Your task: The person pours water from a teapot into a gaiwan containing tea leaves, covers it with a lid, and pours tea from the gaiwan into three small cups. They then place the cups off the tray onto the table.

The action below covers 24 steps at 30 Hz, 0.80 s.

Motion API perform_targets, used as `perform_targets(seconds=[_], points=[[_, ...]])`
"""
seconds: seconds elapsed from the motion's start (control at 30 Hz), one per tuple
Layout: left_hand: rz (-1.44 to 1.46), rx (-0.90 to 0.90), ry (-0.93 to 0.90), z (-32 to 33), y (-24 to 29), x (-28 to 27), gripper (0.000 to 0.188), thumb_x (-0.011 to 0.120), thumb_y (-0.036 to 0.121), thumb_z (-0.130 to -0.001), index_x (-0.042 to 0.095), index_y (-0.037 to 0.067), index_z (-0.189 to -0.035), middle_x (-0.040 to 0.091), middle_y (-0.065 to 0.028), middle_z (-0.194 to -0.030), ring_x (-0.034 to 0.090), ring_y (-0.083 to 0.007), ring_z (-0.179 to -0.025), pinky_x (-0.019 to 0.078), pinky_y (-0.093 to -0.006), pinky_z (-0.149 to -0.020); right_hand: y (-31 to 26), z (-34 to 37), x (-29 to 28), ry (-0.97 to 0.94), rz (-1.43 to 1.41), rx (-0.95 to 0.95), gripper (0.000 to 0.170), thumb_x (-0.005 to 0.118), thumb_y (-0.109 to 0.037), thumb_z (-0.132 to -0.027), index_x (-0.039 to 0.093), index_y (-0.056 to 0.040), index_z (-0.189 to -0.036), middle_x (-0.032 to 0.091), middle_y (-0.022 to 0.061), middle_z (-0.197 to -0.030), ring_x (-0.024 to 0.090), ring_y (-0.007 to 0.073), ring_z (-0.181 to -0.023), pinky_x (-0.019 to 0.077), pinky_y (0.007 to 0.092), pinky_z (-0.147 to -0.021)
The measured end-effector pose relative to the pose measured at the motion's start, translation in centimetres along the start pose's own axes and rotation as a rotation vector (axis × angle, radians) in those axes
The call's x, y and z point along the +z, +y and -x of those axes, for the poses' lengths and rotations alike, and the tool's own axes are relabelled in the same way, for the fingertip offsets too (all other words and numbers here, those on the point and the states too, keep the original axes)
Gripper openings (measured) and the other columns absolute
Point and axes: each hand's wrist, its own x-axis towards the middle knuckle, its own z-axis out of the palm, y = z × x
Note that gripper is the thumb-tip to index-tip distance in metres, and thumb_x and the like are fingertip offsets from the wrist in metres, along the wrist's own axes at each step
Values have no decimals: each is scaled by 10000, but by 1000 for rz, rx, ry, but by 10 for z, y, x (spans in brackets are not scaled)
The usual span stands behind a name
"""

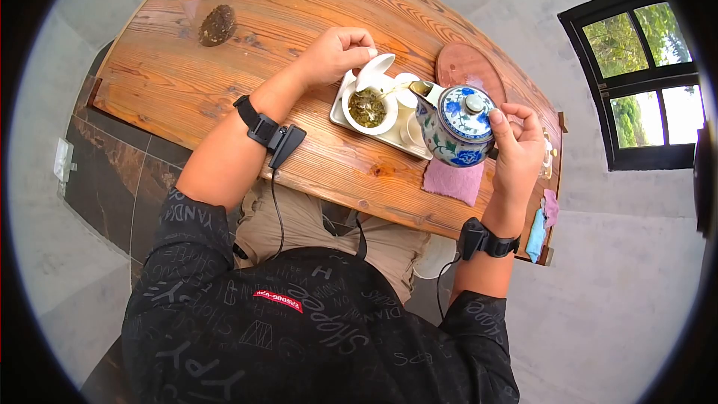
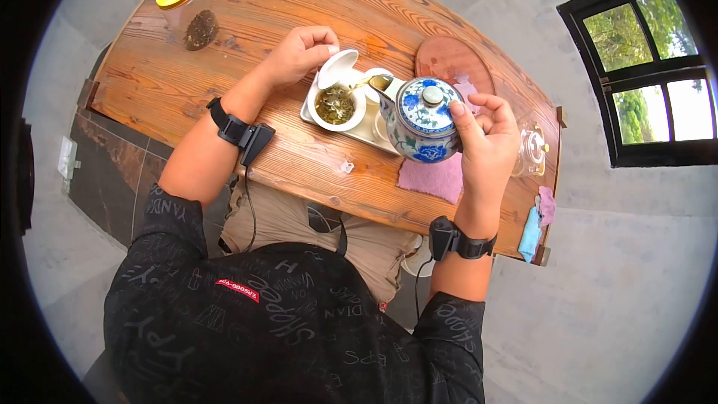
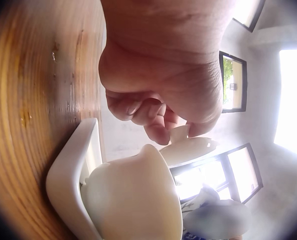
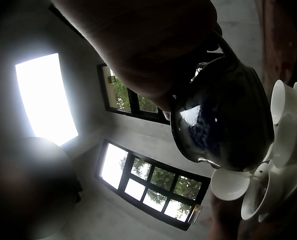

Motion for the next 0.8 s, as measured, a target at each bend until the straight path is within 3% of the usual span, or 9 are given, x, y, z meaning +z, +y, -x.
perform_targets(seconds=[0.17, 0.23, 0.8], points=[[-9, -34, -11, 1, 1, 1, 110, 605, 135, -1007, 627, 37, -963, 649, 17, -848, 582, -46, -745, 485, -222, -660, -3, -1, 2, -4, -9, -3, 277, 781, -134, -933, 615, -5, -1113, 722, 37, -768, 605, 32, -666, 419, 159, -615], [1, -26, -2, 0, 0, 0, 127, 630, 153, -1000, 642, 34, -957, 665, 7, -834, 604, -53, -730, 498, -224, -651, -7, -1, 7, 49, -34, -36, 282, 831, -135, -888, 640, -11, -1055, 509, -92, -606, 403, -12, -536, 291, 174, -487], [11, -24, 13, 1, -2, -1, 135, 674, 160, -978, 654, 29, -954, 672, 3, -823, 623, -54, -715, 507, -226, -639, -13, -4, 7, 43, -27, -32, 282, 834, -130, -881, 646, -9, -1052, 501, -91, -601, 413, -10, -539, 305, 176, -496]])
